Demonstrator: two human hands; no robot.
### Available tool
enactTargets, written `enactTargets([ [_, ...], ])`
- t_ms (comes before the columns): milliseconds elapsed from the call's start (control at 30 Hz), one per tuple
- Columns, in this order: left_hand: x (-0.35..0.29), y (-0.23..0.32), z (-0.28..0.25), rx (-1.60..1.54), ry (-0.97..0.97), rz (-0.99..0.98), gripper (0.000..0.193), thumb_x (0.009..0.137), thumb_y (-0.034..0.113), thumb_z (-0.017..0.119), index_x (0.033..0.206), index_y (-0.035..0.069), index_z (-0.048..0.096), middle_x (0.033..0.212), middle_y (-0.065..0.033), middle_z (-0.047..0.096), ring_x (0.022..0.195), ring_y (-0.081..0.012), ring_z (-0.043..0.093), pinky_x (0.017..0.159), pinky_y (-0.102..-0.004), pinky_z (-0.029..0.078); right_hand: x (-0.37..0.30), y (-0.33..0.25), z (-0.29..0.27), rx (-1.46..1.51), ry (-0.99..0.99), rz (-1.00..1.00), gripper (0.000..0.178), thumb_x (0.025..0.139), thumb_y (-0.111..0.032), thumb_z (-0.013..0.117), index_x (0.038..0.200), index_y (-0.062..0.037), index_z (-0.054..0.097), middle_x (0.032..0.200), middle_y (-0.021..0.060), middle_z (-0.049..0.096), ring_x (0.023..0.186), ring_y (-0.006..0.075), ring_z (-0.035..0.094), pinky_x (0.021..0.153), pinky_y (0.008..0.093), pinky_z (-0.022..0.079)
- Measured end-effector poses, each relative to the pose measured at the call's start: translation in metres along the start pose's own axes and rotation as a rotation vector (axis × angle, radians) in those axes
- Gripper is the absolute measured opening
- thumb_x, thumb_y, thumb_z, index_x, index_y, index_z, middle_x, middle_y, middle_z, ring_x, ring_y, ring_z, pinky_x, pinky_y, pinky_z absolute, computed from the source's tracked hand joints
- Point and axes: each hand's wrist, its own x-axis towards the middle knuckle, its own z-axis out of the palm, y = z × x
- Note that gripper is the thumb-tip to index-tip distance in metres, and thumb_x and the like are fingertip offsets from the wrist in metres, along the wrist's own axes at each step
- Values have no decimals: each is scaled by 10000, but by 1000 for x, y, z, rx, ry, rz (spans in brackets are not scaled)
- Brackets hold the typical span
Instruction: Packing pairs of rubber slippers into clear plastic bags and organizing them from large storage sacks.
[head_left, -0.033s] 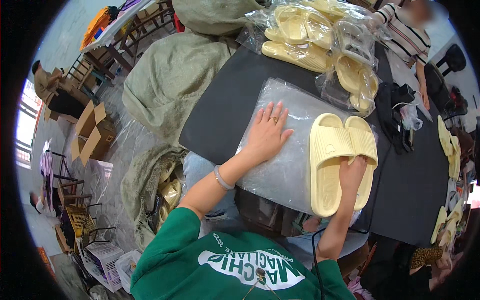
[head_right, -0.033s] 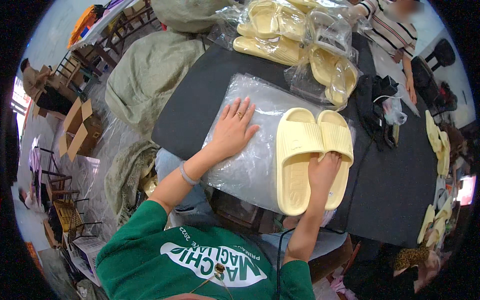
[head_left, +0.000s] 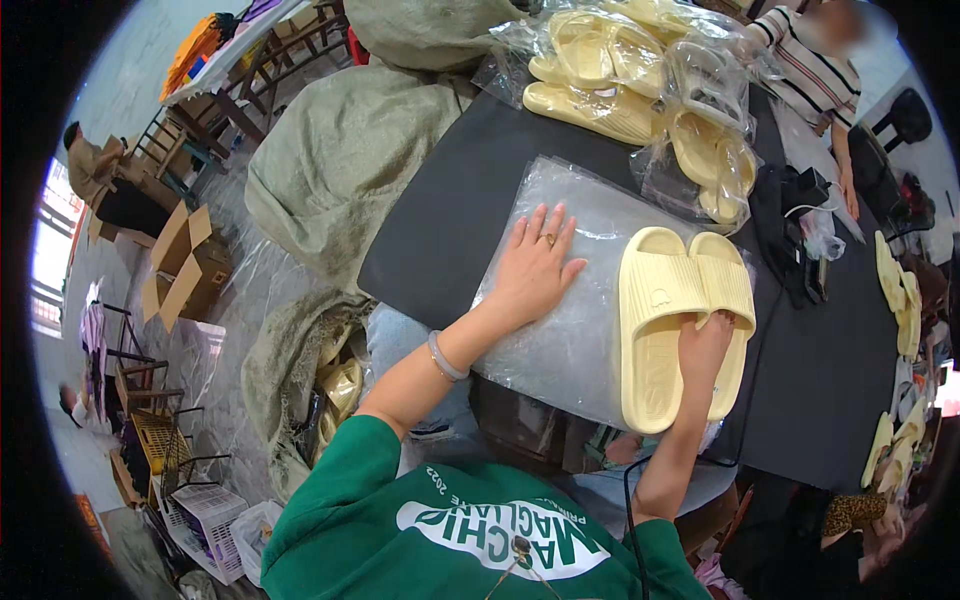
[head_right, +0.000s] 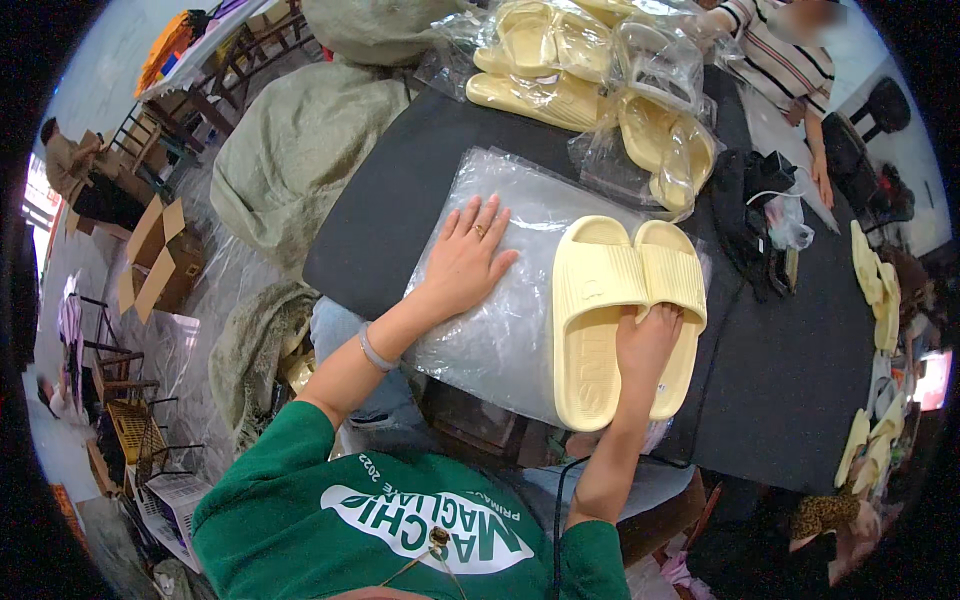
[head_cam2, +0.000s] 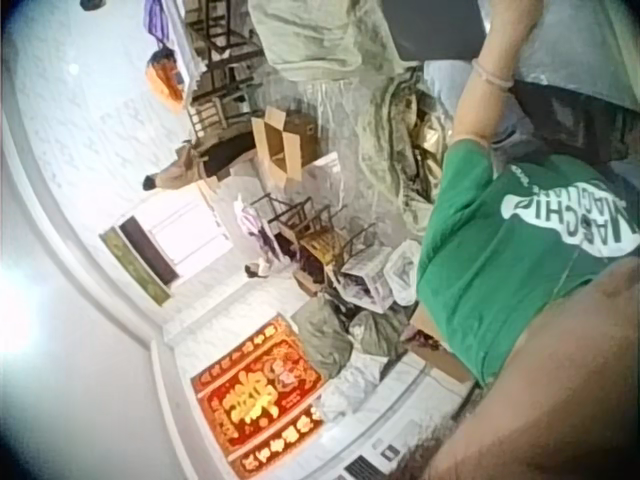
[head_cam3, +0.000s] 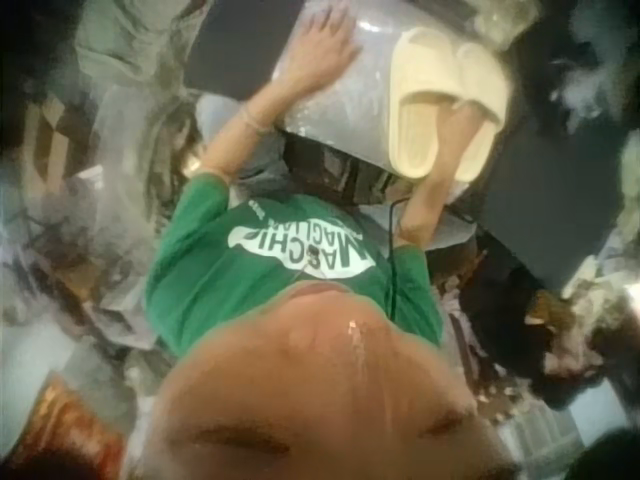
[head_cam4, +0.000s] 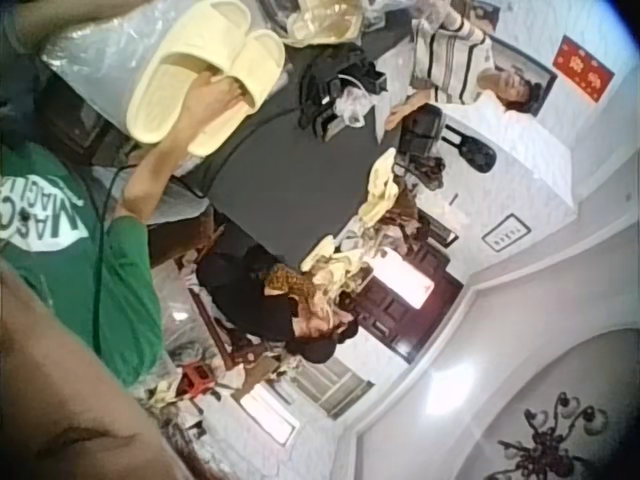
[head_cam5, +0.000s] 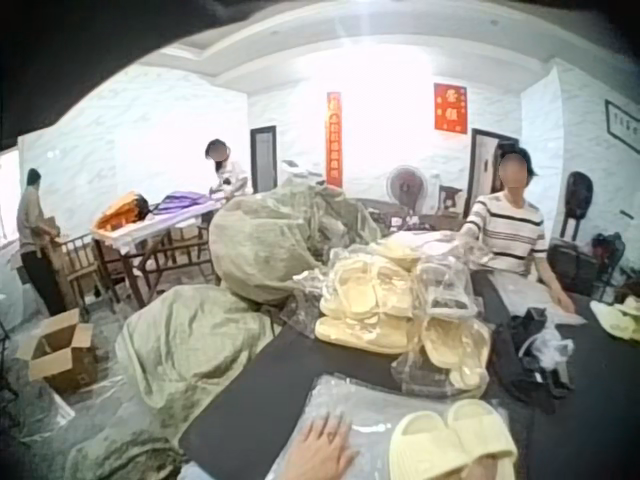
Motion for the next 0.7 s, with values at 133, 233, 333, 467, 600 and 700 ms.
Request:
enactTargets([
  [133,0,1,-1,-9,-3,1,570,927,397,452,1361,31,404,1444,-178,347,1347,-356,292,1099,-461,211,-1,3,4,-22,28,-22,485,801,-75,624,1260,20,498,1313,232,471,1266,404,369,1080,445,255],
  [233,0,1,0,-6,-12,-1,571,930,399,445,1365,31,399,1446,-177,343,1349,-355,289,1101,-458,209,0,6,7,-40,52,-40,489,801,-74,623,1264,17,497,1320,230,467,1274,404,361,1086,446,248],
  [333,0,1,1,1,-16,-3,574,934,404,440,1366,30,400,1449,-177,340,1352,-354,285,1103,-454,206,2,9,9,-58,76,-59,493,800,-73,623,1268,13,496,1326,229,464,1283,404,353,1091,447,241],
  [467,0,1,-3,-8,-19,-7,576,935,411,436,1364,28,403,1449,-177,339,1354,-351,283,1105,-449,203,4,15,8,-104,-48,-5,642,830,-204,614,1381,2,357,1419,219,359,1353,378,263,1125,473,169],
  [600,0,1,-2,-3,-9,-5,573,935,414,437,1359,30,412,1447,-178,342,1354,-348,285,1106,-447,202,3,12,10,-75,12,-28,567,819,-138,610,1338,-8,423,1384,219,403,1329,394,292,1116,464,193],
  [700,0,1,-1,-4,-5,-4,570,935,414,437,1358,33,414,1446,-177,345,1354,-347,286,1107,-446,202,3,7,9,-58,74,-49,523,795,-54,608,1299,-1,476,1352,227,441,1307,411,321,1105,456,218],
])
